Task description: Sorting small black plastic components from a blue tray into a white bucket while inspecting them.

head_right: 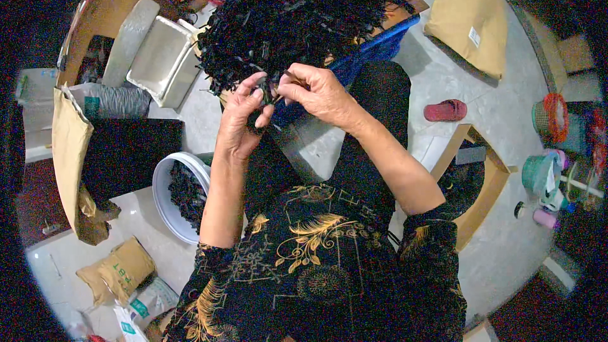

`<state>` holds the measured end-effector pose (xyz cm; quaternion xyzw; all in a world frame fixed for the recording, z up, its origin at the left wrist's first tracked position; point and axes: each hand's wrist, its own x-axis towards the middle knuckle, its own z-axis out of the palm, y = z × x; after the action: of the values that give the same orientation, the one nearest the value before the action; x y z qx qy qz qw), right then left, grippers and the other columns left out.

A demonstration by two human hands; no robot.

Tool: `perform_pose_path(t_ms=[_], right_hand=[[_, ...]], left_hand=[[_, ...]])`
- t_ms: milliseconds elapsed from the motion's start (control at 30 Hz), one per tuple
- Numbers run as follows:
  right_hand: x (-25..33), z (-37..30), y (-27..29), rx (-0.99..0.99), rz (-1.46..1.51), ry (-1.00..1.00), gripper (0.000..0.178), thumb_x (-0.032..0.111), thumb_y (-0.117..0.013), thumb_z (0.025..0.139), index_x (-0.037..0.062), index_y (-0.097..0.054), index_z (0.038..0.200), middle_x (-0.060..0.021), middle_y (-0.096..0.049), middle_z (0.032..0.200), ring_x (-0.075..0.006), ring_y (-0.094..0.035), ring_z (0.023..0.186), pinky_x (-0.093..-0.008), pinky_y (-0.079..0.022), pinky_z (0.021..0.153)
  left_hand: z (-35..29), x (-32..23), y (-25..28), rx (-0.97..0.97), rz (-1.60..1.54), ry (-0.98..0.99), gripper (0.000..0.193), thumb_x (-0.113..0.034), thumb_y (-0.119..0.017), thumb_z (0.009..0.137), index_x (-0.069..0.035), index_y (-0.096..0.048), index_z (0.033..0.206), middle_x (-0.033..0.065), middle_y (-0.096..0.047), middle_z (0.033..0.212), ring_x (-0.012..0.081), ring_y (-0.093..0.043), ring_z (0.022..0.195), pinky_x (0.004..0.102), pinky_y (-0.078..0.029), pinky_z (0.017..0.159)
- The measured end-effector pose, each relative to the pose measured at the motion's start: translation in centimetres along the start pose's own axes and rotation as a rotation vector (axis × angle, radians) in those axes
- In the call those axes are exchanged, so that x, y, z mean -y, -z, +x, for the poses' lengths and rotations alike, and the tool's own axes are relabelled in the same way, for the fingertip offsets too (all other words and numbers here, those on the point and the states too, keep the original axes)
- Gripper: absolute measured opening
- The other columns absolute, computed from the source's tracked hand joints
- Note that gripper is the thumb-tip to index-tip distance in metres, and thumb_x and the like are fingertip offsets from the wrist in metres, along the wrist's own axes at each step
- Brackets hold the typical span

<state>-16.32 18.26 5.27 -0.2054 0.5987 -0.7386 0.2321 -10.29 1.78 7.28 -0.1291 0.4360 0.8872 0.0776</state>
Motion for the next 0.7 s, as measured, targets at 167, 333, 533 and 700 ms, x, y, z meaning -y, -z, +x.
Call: perform_pose_path(t_ms=[167,333,533,700], right_hand=[[0.4,0.4,-0.4,0.096,0.043,-0.09,0.007,0.011,-0.059,0.084,0.005,-0.054,0.085,0.0034,-0.054,0.071,-0.0003,-0.046,0.056,-0.0146,-0.033,0.043],[-0.3,0.6,-0.7,0.137,0.203,-0.218,0.013,0.016,-0.062,0.082,0.007,-0.054,0.083,0.0043,-0.053,0.069,0.0004,-0.042,0.051,-0.015,-0.03,0.04],[0.2,0.7,-1.5,0.2,0.208,-0.308,0.014,0.02,-0.063,0.082,0.0095,-0.054,0.081,0.0073,-0.05,0.062,0.0015,-0.037,0.049,-0.0154,-0.025,0.04],[-0.6,1.1,-2.4,0.209,-0.011,-0.304,0.011,0.017,-0.06,0.084,0.0075,-0.056,0.083,0.0073,-0.052,0.072,0.0007,-0.043,0.063,-0.0173,-0.035,0.054]], left_hand=[[-0.6,0.1,0.5,0.059,0.106,0.037,0.038,-0.009,-0.057,0.084,-0.001,-0.046,0.12,0.0027,-0.057,0.077,0.0077,-0.056,0.059,0.0154,-0.039,0.043],[-1.0,0.3,0.9,0.133,0.135,0.016,0.042,-0.011,-0.056,0.084,-0.003,-0.043,0.124,0.0038,-0.057,0.085,0.0095,-0.055,0.06,0.0154,-0.036,0.041],[-1.7,0.3,1.9,0.134,0.278,-0.022,0.042,-0.011,-0.056,0.084,-0.007,-0.043,0.124,0.0023,-0.056,0.085,0.0083,-0.054,0.06,0.0157,-0.036,0.043],[-2.1,0.8,2.5,0.122,0.598,-0.121,0.043,-0.005,-0.054,0.084,-0.011,-0.039,0.124,0.0002,-0.056,0.088,0.0065,-0.051,0.071,0.0206,-0.041,0.058]])
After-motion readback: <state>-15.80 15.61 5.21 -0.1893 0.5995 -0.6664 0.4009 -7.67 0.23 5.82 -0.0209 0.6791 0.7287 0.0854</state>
